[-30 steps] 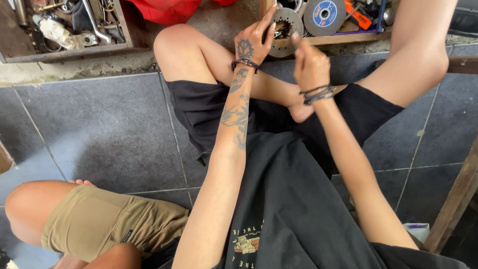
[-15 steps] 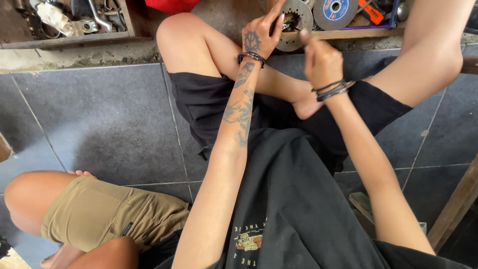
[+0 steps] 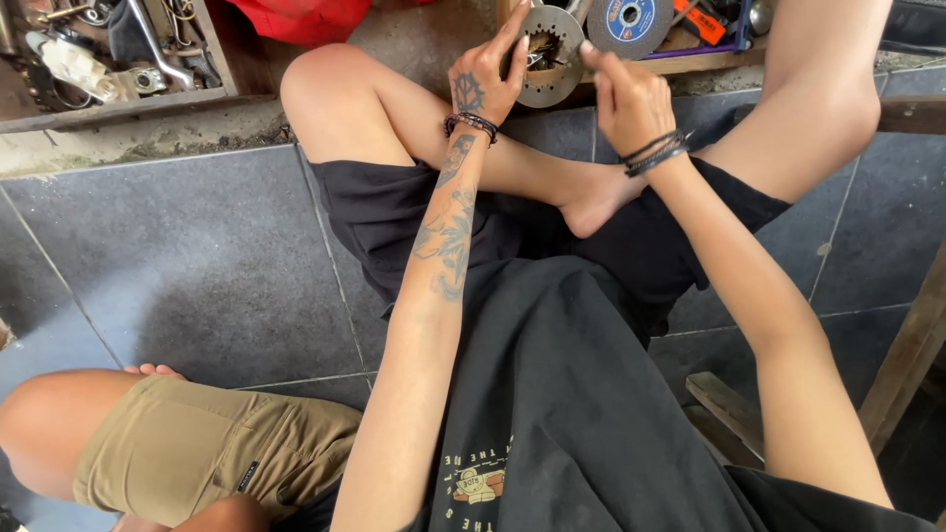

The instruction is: Cleaning a motorcycle sprocket using a brush and cleaning fluid while sitting on the floor.

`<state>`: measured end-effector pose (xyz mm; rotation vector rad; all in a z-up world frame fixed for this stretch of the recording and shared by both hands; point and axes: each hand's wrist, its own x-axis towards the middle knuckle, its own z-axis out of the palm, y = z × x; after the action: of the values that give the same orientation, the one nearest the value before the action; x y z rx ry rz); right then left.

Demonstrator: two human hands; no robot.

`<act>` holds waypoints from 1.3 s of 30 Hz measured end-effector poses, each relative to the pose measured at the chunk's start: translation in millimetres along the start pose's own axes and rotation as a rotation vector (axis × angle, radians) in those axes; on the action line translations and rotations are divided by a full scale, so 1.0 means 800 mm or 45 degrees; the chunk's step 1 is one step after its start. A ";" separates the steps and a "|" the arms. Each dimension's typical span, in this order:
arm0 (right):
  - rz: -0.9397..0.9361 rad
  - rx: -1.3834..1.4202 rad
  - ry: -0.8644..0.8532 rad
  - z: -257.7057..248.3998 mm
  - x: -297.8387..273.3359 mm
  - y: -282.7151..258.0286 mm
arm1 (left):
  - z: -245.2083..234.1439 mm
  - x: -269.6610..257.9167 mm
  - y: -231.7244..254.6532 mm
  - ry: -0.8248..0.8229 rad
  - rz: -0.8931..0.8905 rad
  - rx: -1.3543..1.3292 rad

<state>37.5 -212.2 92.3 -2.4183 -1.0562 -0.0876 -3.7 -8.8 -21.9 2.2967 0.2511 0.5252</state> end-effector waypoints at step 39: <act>0.001 0.087 -0.155 0.000 0.036 0.066 | 0.041 0.074 -0.019 -0.174 0.205 0.220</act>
<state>94.4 -223.4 77.3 -2.3873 -1.0935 0.0958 63.7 0.3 -36.0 2.5232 0.0456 0.4385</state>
